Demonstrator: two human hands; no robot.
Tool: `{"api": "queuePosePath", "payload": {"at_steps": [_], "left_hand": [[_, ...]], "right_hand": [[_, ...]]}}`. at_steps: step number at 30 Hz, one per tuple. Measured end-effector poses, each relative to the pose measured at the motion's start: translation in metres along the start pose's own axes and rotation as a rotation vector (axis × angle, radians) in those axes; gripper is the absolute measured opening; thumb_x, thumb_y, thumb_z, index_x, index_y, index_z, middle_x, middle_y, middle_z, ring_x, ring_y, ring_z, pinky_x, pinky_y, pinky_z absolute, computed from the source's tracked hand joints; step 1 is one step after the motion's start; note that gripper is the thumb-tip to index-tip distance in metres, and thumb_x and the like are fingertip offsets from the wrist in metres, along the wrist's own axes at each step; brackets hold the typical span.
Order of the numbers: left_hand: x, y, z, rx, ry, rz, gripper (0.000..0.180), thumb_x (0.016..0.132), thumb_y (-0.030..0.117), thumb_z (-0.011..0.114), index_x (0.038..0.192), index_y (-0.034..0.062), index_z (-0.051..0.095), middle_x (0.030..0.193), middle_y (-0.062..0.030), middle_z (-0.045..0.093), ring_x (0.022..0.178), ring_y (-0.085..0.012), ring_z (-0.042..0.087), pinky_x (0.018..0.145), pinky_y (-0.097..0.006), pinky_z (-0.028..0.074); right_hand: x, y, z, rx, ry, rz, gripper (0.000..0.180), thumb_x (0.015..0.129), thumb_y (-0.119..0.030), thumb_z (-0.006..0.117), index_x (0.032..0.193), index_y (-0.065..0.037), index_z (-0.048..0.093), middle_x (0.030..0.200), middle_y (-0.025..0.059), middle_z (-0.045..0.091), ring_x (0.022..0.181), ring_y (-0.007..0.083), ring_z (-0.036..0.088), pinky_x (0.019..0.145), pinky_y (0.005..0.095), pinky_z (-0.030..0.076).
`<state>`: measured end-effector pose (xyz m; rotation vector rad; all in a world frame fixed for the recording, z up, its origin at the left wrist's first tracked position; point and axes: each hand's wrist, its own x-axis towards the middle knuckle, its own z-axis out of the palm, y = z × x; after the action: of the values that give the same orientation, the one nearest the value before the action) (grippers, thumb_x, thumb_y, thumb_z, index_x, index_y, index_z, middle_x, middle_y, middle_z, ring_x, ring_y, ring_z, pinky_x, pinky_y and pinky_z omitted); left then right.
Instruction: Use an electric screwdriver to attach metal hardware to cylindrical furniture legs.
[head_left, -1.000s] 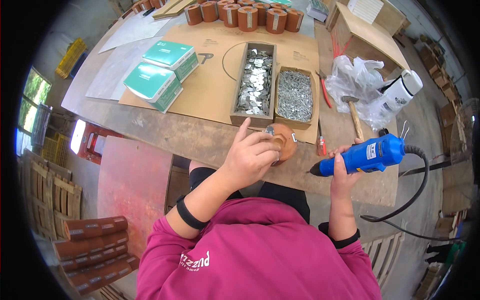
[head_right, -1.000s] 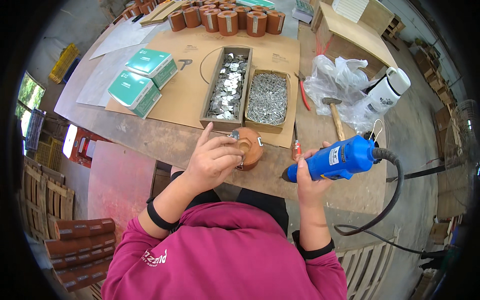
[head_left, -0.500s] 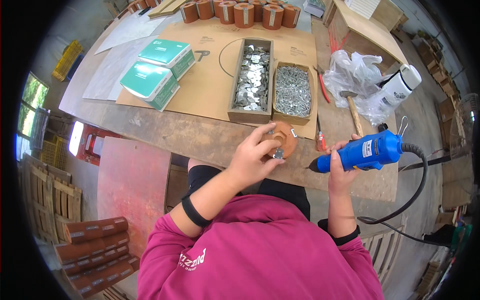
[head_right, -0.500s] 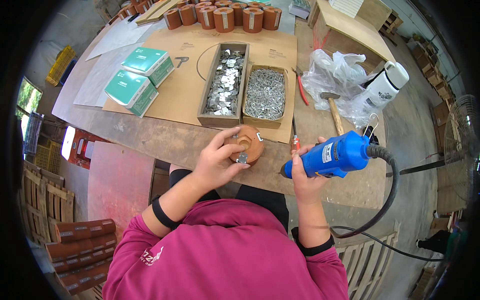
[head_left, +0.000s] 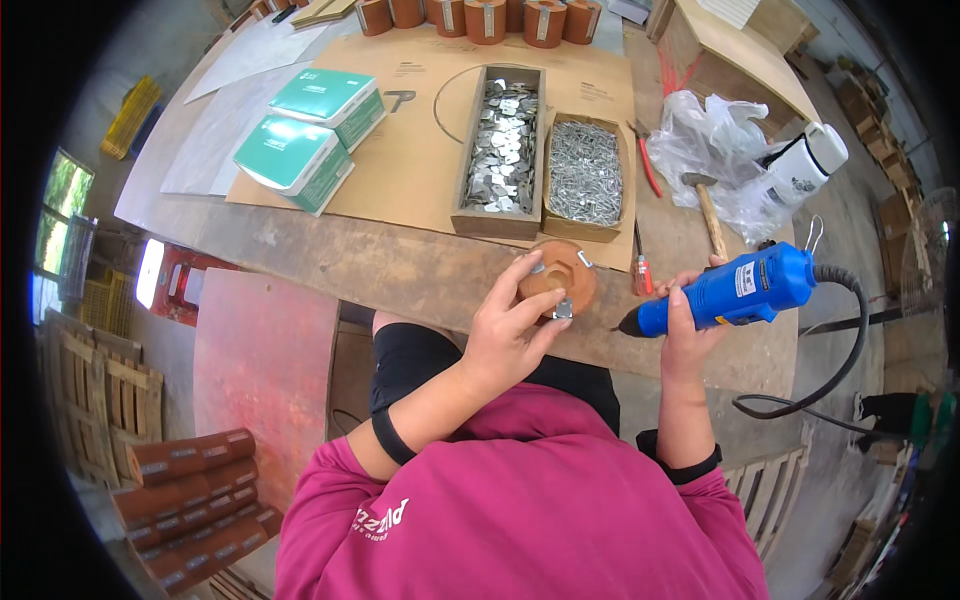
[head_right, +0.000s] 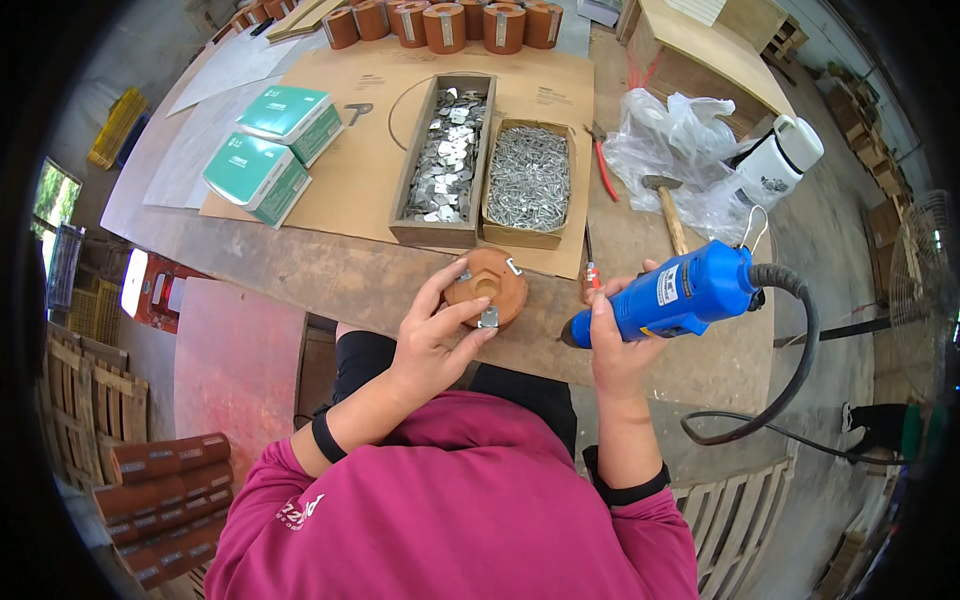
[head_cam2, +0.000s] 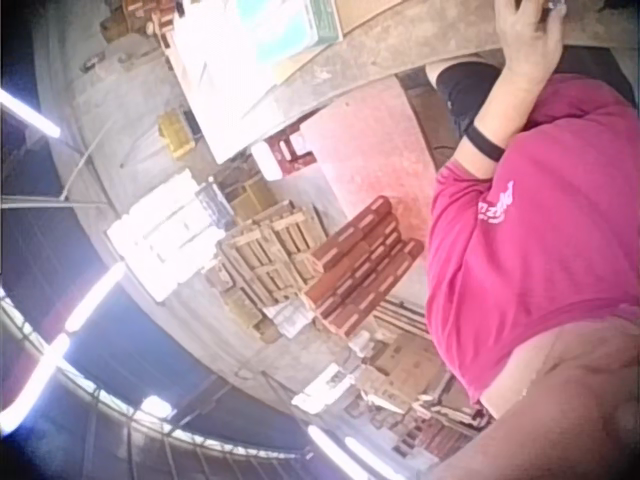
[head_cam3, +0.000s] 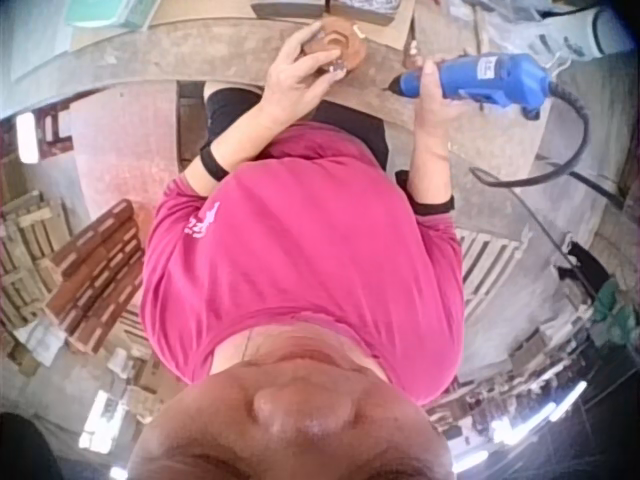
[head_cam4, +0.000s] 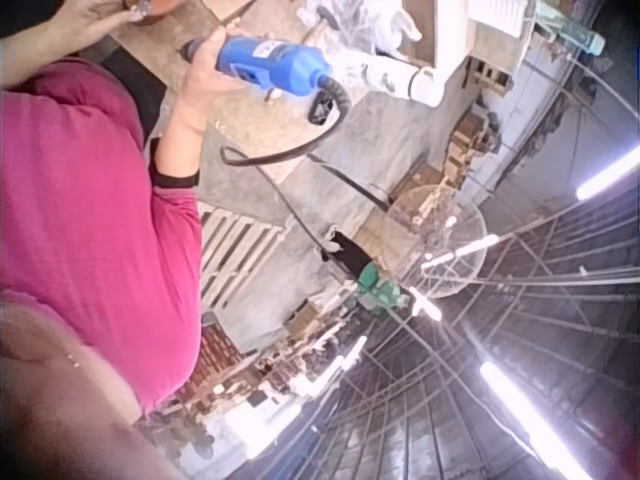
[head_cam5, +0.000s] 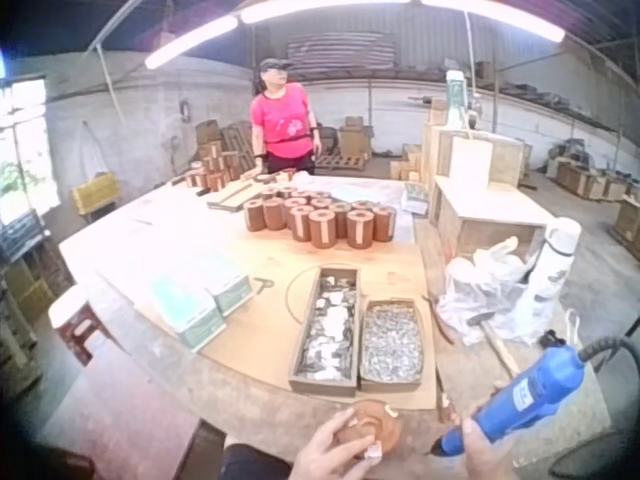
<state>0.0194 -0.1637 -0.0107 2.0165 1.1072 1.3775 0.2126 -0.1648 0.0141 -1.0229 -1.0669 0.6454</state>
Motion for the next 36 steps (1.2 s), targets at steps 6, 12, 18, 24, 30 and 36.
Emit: {"api": "queuePosePath", "payload": {"at_steps": [6,12,18,24,30,36], "left_hand": [[0.000,-0.001,0.000,0.018,0.014,0.028,0.033,0.061,0.002,0.070,0.092,0.0031,0.061,0.118,-0.0211,0.042,0.106,-0.0335,0.048,0.086,-0.035,0.041],[0.000,-0.002,-0.001,0.056,0.005,0.065,0.034,0.060,0.002,0.071,0.092,0.0031,0.060,0.117,-0.0217,0.043,0.107,-0.0350,0.047,0.087,-0.036,0.041],[-0.001,-0.004,0.000,0.069,0.012,0.090,0.034,0.059,0.002,0.071,0.091,0.0025,0.060,0.116,-0.0216,0.044,0.106,-0.0361,0.047,0.087,-0.037,0.042],[-0.001,-0.006,0.000,0.073,0.019,0.117,0.034,0.057,0.001,0.072,0.089,0.0018,0.060,0.114,-0.0214,0.046,0.106,-0.0366,0.047,0.086,-0.037,0.042],[0.001,-0.003,-0.004,0.078,-0.013,0.080,0.038,0.058,0.006,0.073,0.092,0.0015,0.059,0.116,-0.0215,0.043,0.105,-0.0360,0.047,0.087,-0.037,0.041],[0.051,-0.004,-0.016,0.143,-0.009,0.223,0.037,0.069,0.017,0.066,0.097,-0.0023,0.054,0.113,-0.0207,0.045,0.100,-0.0367,0.048,0.087,-0.037,0.038]], "right_hand": [[0.001,0.000,0.000,0.039,0.008,0.028,0.056,0.071,0.002,0.055,0.118,0.002,0.025,0.079,0.0089,0.050,0.073,0.0166,0.055,0.073,0.0309,0.045],[0.000,-0.002,0.001,0.040,0.001,0.008,0.056,0.071,0.003,0.056,0.118,0.002,0.024,0.079,0.0089,0.050,0.073,0.0169,0.055,0.073,0.0314,0.045],[0.000,0.001,-0.002,-0.041,-0.028,-0.029,0.057,0.071,0.003,0.056,0.117,0.002,0.024,0.079,0.0085,0.050,0.073,0.0166,0.056,0.073,0.0305,0.045],[-0.001,0.001,0.000,0.009,-0.009,-0.001,0.058,0.070,0.003,0.057,0.117,0.003,0.025,0.079,0.0082,0.050,0.073,0.0159,0.056,0.073,0.0288,0.045],[0.001,0.003,-0.001,0.009,-0.025,-0.001,0.057,0.070,0.004,0.057,0.117,0.003,0.025,0.079,0.0082,0.050,0.074,0.0152,0.055,0.072,0.0284,0.045],[0.001,0.003,-0.004,0.060,-0.019,0.006,0.057,0.070,0.004,0.057,0.117,0.002,0.025,0.080,0.0081,0.050,0.074,0.0151,0.055,0.072,0.0288,0.046]]}}
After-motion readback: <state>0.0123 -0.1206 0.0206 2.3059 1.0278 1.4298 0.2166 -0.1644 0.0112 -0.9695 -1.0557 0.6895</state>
